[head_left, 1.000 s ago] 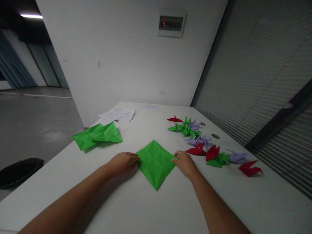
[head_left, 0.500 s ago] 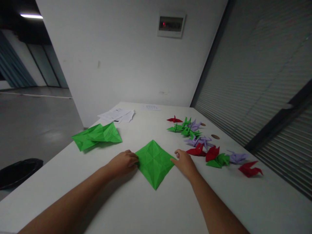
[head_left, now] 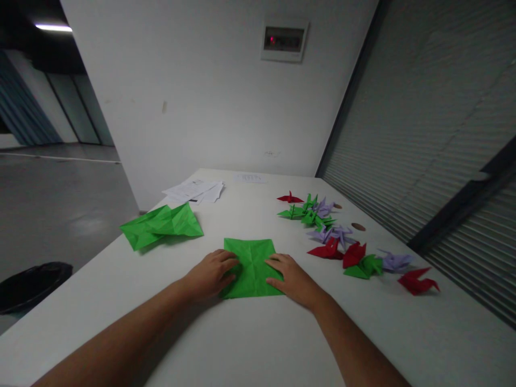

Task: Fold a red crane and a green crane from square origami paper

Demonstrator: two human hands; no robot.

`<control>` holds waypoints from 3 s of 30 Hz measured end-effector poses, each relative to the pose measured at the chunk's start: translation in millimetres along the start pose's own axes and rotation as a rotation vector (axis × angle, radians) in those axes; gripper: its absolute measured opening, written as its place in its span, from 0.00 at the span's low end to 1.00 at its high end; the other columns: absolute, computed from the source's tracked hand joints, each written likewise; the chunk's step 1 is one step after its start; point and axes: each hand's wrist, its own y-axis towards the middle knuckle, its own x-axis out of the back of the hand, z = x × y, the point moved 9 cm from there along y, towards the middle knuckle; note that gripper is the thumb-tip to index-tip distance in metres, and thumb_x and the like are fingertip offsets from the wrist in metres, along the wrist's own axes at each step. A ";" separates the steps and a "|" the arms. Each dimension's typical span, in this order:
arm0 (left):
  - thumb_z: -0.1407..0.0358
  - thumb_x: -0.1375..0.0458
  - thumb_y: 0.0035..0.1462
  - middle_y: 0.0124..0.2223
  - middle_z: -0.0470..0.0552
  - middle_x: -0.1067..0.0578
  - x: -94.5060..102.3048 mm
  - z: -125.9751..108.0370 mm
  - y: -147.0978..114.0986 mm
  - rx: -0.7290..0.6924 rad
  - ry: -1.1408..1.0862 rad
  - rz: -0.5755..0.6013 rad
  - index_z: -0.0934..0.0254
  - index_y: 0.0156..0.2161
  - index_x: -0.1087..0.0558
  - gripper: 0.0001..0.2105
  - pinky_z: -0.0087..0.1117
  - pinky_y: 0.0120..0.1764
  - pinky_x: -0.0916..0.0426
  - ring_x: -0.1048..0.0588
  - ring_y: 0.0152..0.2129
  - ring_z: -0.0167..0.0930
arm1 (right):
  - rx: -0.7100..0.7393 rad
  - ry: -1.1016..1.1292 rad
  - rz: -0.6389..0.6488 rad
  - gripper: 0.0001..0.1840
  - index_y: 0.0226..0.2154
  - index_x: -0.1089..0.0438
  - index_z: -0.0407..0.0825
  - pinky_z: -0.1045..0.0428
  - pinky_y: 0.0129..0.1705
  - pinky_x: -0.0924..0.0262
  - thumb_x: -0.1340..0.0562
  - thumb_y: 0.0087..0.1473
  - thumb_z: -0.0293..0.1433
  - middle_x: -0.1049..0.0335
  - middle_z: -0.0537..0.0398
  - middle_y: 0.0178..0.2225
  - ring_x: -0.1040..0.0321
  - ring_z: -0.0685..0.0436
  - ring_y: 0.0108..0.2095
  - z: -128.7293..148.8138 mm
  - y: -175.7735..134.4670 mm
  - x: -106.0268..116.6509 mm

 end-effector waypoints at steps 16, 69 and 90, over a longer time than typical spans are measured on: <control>0.69 0.41 0.57 0.67 0.61 0.34 -11.9 36.5 -14.0 0.027 -0.141 0.202 0.62 0.67 0.40 0.33 0.44 0.64 0.39 0.35 0.64 0.42 | -0.022 0.007 0.026 0.29 0.60 0.31 0.47 0.38 0.67 0.48 0.34 0.59 0.39 0.33 0.40 0.62 0.39 0.34 0.63 -13.7 -6.7 5.6; 0.72 0.43 0.62 0.49 0.57 0.20 -6.1 34.8 8.4 -0.024 -0.102 0.007 0.61 0.54 0.24 0.16 0.39 0.52 0.30 0.24 0.47 0.39 | -0.030 0.031 -0.004 0.41 0.61 0.31 0.48 0.39 0.68 0.49 0.47 0.44 0.15 0.31 0.45 0.61 0.37 0.39 0.62 -27.9 -4.2 24.4; 0.77 0.49 0.59 0.45 0.58 0.20 -4.3 39.7 11.0 0.023 -0.162 -0.019 0.65 0.51 0.22 0.19 0.40 0.49 0.29 0.24 0.43 0.39 | 0.010 -0.081 0.073 0.25 0.59 0.28 0.52 0.37 0.65 0.46 0.42 0.60 0.29 0.34 0.44 0.62 0.41 0.34 0.62 -18.2 -2.2 6.4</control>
